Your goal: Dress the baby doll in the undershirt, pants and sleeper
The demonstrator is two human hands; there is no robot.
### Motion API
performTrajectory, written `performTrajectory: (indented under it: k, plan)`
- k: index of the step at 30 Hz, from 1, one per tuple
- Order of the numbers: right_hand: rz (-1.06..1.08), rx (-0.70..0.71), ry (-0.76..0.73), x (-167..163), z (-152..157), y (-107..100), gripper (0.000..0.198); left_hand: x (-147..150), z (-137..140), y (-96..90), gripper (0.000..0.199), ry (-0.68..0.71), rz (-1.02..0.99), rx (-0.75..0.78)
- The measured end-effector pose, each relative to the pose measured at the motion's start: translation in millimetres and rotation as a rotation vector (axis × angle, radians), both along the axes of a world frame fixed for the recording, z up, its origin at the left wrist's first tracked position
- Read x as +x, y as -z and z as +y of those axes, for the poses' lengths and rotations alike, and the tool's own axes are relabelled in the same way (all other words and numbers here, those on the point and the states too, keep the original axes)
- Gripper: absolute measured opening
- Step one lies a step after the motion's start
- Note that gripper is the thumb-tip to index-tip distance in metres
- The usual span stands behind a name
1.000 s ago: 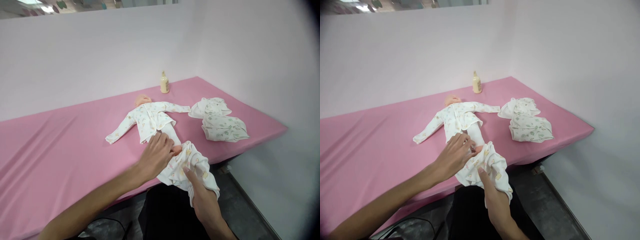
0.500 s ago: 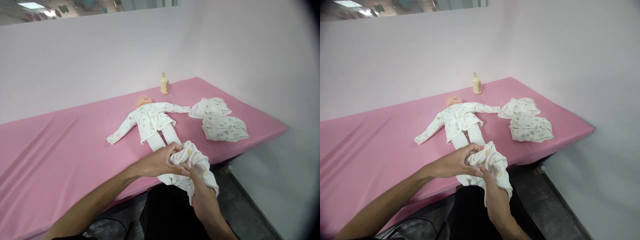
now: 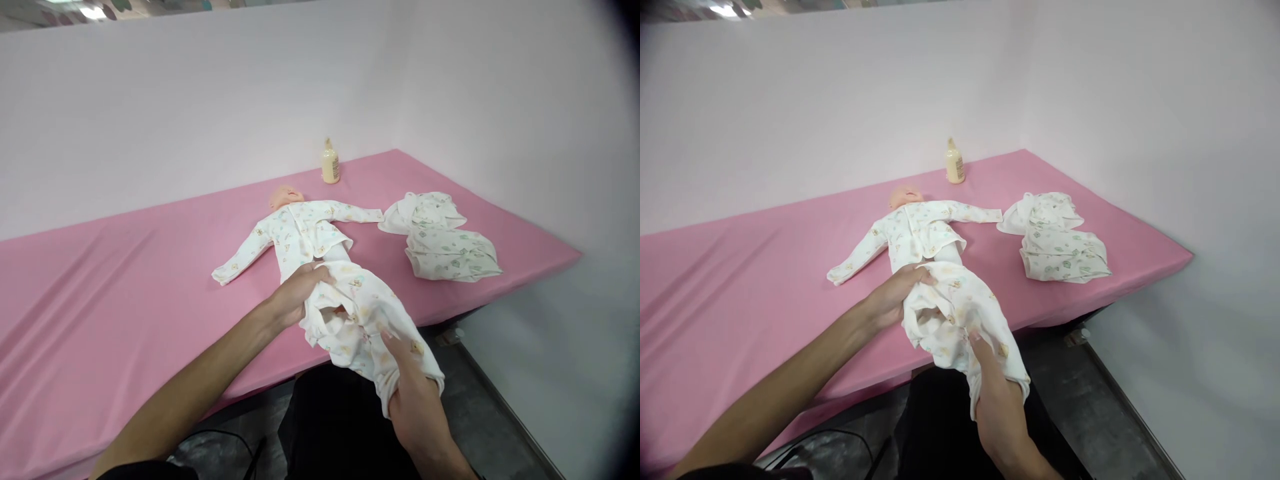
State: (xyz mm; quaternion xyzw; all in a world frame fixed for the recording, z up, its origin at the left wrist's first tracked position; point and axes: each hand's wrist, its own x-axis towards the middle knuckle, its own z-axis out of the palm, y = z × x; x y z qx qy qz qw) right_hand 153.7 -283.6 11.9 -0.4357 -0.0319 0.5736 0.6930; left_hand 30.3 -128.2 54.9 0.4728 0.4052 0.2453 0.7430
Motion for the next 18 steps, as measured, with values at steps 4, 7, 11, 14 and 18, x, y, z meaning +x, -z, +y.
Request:
performTrajectory:
  k: [4,7,11,14,18]
  plan:
    - [-0.066,-0.036,-0.036,1.8,-3.0,8.0,0.054,3.4,-0.2,7.2,0.011,-0.095,-0.065,-0.048]
    - [-0.104,0.008,-0.067,4.7,-3.2,14.8,0.053,6.7,-4.2,4.1,0.018,-0.105,-0.061,-0.02]
    - [-0.059,0.089,-0.133,9.1,-0.6,13.8,0.053,4.1,-10.1,-13.1,0.044,0.102,0.139,0.198]
    - [-0.042,0.149,-0.183,11.7,1.6,6.6,0.055,0.7,-14.6,-26.1,0.08,0.349,0.398,0.496]
    - [-0.109,0.162,-0.17,13.9,3.5,-2.4,0.053,0.4,-14.2,-34.6,0.072,0.515,0.651,0.759]
